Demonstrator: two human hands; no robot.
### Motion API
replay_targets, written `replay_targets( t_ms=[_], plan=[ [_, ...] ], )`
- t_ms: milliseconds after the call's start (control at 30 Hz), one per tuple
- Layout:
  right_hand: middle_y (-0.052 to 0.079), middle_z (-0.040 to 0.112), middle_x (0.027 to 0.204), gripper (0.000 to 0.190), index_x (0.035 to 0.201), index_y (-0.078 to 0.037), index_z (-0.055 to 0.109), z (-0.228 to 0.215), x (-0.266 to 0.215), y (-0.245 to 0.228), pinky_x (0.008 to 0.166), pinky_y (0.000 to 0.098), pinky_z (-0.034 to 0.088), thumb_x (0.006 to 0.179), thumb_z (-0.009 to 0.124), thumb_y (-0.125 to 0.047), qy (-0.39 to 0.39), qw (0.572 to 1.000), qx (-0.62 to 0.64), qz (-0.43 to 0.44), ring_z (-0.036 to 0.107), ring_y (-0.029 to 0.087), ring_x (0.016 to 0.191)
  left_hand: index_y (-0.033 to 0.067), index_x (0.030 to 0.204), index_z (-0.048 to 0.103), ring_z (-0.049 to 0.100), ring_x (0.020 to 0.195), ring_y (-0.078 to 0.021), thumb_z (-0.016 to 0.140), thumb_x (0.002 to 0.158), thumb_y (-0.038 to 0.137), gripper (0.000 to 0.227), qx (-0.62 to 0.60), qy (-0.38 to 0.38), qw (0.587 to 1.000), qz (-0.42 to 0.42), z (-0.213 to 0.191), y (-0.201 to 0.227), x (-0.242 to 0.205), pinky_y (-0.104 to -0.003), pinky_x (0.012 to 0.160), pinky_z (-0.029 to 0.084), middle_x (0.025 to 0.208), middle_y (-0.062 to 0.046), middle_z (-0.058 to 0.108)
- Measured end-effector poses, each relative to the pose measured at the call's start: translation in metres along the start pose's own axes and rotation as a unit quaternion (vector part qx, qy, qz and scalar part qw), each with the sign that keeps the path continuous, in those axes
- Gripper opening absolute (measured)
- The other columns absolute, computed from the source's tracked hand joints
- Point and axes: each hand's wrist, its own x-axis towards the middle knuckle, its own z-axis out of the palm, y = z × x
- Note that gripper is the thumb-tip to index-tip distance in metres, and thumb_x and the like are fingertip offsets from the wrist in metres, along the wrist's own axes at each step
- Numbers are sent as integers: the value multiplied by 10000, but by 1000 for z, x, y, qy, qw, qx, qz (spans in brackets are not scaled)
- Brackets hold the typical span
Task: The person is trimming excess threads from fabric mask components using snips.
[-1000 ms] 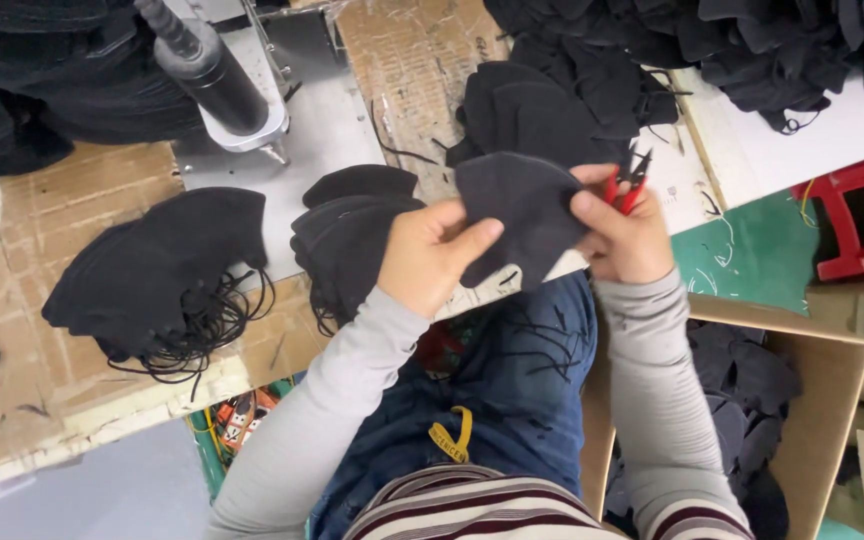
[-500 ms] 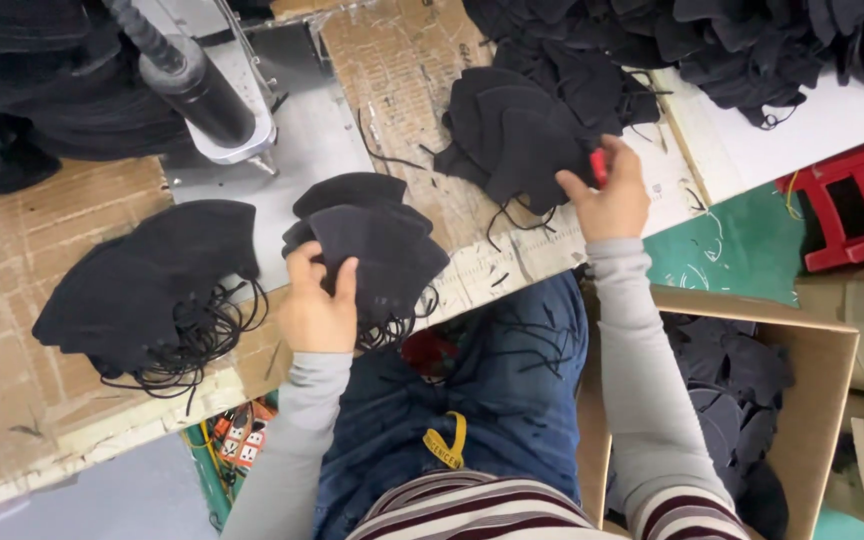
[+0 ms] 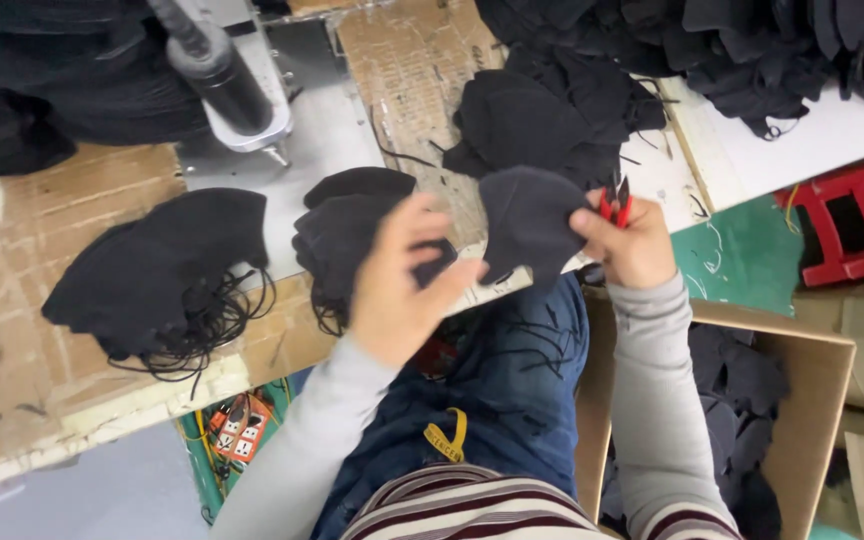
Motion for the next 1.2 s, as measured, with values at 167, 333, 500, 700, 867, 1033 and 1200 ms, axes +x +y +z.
replay_targets(
  t_ms=[167, 333, 500, 700, 867, 1033, 1200],
  plan=[
    [17, 561, 694, 89, 1012, 8, 679, 36, -48, -19, 510, 256, 321, 956, 688, -61, 24, 995, 81, -46, 428, 82, 529, -52, 1196, 683, 614, 851, -64, 763, 943, 110, 311, -135, -35, 984, -114, 20, -16, 1, -226, 737, 508, 978, -59, 720],
    [46, 565, 709, 457, 793, 20, 608, 62, -129, -30, 586, 340, 306, 1154, 567, -257, -119, 950, 275, -91, 383, 158, 547, -24, 943, 703, 527, 688, 1, 738, 941, 98, 127, -129, 23, 979, -154, 2, -11, -17, -186, 591, 431, 762, 54, 656],
    [122, 541, 746, 392, 790, -73, 507, -11, -226, 92, 537, 460, 364, 1029, 494, -384, -608, 652, 429, -151, 501, 317, 598, 17, 776, 614, 428, 662, -1, 782, 963, 58, 254, -107, 113, 972, -173, -20, -39, -57, -187, 576, 341, 715, 84, 541],
    [74, 531, 780, 269, 936, -53, 545, 78, -144, -23, 553, 468, 363, 1049, 508, -294, -607, 655, 397, -213, 502, 291, 580, -27, 1017, 736, 513, 739, -16, 775, 998, 24, 67, -108, 178, 970, -128, -34, -39, -83, -177, 699, 420, 822, 43, 640],
    [-50, 457, 627, 73, 991, -31, 642, 83, -135, 33, 450, 261, 249, 960, 591, 10, -19, 973, 210, 96, 344, 50, 474, -20, 1225, 727, 618, 800, -29, 724, 949, 27, 280, -178, 133, 959, -174, -2, -18, -86, -179, 748, 482, 962, -8, 753],
    [-48, 442, 587, 75, 890, -29, 633, 68, -132, 44, 433, 267, 232, 919, 666, 32, -15, 971, 204, 121, 325, 63, 455, -42, 1254, 686, 683, 921, -65, 695, 938, 29, 324, -228, 83, 953, -182, 12, -11, -82, -206, 834, 530, 1067, -43, 778],
    [-24, 483, 595, 145, 798, -27, 618, 46, -141, 43, 439, 264, 270, 883, 718, 35, -40, 984, 144, 102, 377, 68, 474, 43, 1404, 469, 626, 1220, -147, 682, 905, 40, 543, -250, 49, 956, -146, 18, 8, -77, -263, 1041, 483, 1355, -103, 626]
  ],
)
